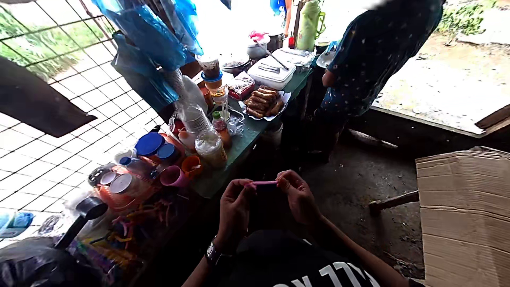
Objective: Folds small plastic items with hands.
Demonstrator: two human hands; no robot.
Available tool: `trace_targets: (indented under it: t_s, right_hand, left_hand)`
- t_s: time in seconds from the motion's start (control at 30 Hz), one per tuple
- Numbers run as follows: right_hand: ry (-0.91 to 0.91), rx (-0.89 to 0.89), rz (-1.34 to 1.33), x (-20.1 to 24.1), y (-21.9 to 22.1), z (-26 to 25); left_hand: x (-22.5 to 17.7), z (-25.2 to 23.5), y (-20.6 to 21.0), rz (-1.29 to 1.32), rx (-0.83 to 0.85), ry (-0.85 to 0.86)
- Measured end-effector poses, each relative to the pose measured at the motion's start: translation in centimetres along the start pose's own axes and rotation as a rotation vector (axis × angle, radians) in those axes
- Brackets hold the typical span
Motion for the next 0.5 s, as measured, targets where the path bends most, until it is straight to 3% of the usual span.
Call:
trace_targets:
  t_s: [0.1,0.23,0.3,0.5]
  right_hand:
    - [-0.211,-0.125,0.276,2.2,-1.3,0.4]
    - [-0.738,-0.476,1.04,7.6,-1.4,3.8]
    - [-0.917,-0.427,1.146,9.2,0.5,5.3]
    - [-0.74,-0.266,1.319,7.3,0.7,3.9]
  left_hand:
    - [-0.1,-0.3,1.2,-0.012,0.095,0.045]
    - [0.1,-0.3,2.0,-0.093,0.177,0.121]
    - [0.4,-0.1,2.6,-0.111,0.217,0.132]
    - [2.0,0.6,3.9,0.002,0.223,-0.017]
Point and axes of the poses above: each hand's wrist, its own z-axis away from the middle knuckle, its own y-axis out of the palm, x = y × z, the point moved 6 cm from there along -z, towards the middle knuckle, and after that the axes turned 15 degrees about z, right-handed, at the moved point
